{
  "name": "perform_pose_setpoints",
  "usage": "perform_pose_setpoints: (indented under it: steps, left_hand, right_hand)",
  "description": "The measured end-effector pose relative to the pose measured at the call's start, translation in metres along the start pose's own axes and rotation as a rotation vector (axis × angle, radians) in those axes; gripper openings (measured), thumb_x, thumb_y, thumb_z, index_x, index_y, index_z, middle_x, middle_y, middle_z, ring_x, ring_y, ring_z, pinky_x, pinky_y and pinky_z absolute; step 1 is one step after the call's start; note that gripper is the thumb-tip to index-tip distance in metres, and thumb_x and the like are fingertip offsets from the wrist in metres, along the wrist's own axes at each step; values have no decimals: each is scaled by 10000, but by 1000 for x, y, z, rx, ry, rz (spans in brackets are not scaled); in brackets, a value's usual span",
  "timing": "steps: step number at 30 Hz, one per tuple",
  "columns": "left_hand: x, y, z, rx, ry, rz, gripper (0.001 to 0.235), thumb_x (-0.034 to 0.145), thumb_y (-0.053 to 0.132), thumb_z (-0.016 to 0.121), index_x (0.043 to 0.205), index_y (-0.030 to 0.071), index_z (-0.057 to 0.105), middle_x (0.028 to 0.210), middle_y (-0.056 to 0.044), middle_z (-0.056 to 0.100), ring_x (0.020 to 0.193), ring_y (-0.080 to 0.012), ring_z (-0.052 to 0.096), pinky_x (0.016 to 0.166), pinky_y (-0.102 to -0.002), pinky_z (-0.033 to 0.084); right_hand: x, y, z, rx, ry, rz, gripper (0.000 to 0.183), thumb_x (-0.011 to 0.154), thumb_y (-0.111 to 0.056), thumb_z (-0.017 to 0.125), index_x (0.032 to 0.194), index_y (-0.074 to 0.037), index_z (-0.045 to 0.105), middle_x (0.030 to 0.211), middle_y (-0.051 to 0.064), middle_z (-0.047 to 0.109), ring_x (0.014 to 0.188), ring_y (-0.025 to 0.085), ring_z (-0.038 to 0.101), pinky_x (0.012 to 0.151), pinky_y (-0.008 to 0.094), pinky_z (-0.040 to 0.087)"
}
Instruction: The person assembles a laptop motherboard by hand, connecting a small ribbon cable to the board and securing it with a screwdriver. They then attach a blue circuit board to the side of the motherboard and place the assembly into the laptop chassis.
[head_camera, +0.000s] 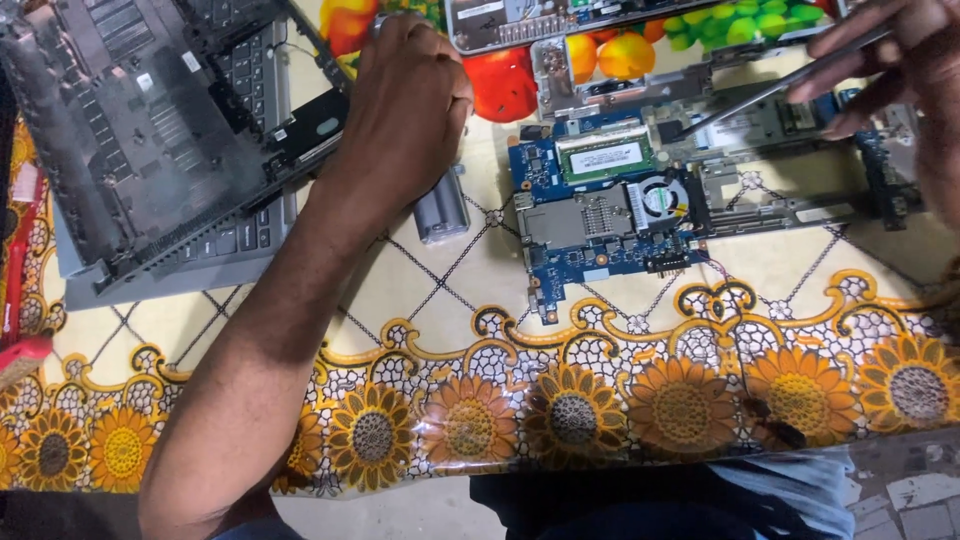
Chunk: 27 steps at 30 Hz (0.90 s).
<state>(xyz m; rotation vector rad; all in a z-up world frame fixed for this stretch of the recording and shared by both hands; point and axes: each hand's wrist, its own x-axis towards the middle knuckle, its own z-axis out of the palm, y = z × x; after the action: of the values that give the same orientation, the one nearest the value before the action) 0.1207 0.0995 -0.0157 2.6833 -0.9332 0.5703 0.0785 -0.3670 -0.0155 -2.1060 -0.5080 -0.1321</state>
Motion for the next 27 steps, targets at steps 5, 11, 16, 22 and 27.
perform_pose_setpoints:
  steps: [5,11,16,22,27]
  left_hand:
    - [3,23,-27,76,73,87,51,897,-20,696,903,15,660,1142,-167,656,1142,-367,499,908,-509,399]
    - [16,88,-64,-900,-193,-378,192,997,244,609,1098,112,705,1135,-56,745,1067,-171,692,907,-346,557]
    - [11,107,-59,-1227,-341,-174,236,1001,270,579,1077,72,684,1084,-72,764,1022,-175,742,905,-306,591]
    - [8,108,-57,-1278,-339,-197,218,1017,258,574,1104,80,662,1061,-34,706,1002,-148,685,893,-290,538]
    - [8,107,-54,-1259,-331,-181,214,1022,285,556,1101,108,647,1080,-28,699,1042,-160,690,934,-313,532]
  right_hand:
    - [5,-69,48,79,94,51,657,1282,-514,268,1360,97,498,1266,227,607,1131,293,725,696,282,530]
    - [-15,-134,56,127,192,-35,542,1255,-393,285,1331,121,438,1237,254,569,1170,348,728,954,346,613]
    - [-27,-121,59,172,206,-38,670,1175,-540,305,1198,82,552,1077,216,622,1045,320,764,904,321,614]
    - [-28,-145,62,86,204,-70,510,1214,-302,280,1160,151,508,1091,253,628,953,347,771,817,315,537]
    - [-24,-162,60,-80,169,-88,472,1202,-205,261,1135,182,523,1101,274,649,786,267,695,525,251,259]
